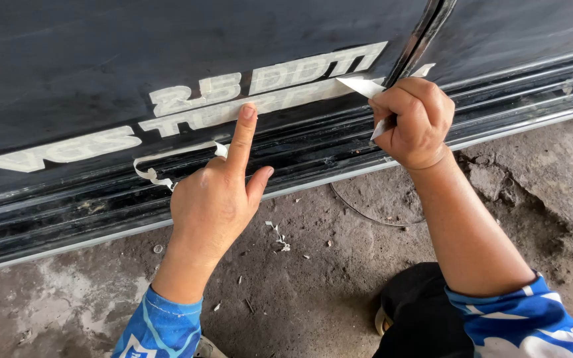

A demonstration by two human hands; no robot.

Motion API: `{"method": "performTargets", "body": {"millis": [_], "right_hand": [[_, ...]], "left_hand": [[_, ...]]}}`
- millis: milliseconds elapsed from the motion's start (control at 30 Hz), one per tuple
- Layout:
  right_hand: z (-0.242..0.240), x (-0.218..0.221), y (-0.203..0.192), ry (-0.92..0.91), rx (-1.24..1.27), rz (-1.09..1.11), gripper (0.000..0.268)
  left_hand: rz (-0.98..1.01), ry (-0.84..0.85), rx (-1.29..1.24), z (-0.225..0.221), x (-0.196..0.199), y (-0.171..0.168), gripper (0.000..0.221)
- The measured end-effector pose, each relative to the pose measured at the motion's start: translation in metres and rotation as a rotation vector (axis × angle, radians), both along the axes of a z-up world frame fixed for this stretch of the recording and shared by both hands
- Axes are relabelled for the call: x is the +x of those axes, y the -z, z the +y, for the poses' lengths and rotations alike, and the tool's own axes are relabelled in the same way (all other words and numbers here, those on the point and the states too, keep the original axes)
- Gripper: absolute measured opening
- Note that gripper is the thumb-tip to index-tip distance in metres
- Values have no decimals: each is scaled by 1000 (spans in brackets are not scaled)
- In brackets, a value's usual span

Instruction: Removing lettered decals from the side of a black vehicle using a blade.

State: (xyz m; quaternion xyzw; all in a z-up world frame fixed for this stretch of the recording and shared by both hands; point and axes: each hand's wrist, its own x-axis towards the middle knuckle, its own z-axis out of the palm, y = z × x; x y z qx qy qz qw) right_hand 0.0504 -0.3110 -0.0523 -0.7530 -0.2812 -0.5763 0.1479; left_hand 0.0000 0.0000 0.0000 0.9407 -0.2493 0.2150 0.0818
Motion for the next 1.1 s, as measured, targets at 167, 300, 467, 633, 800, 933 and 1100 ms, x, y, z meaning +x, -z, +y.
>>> {"method": "performTargets", "body": {"millis": [167, 300, 467, 633, 800, 933, 1100], "right_hand": [[-1, 0, 1, -4, -12, 0, 32], [-4, 2, 7, 6, -29, 12, 32], [-2, 0, 6, 13, -39, 3, 33], [0, 0, 8, 14, -44, -4, 35], [1, -2, 9, -2, -48, 19, 36], [2, -2, 11, -6, -60, 0, 35], [5, -4, 10, -25, -63, 21, 34]], "left_hand": [[8, -6, 10, 0, 1, 0, 99], [24, 0, 2, 1, 2, 2, 99], [23, -3, 5, 1, 2, 3, 100], [16, -14, 11, 1, 1, 1, 101], [19, -16, 10, 1, 1, 0, 100], [19, -11, 4, 1, 1, 0, 100], [7, -14, 9, 1, 1, 0, 99]]}}
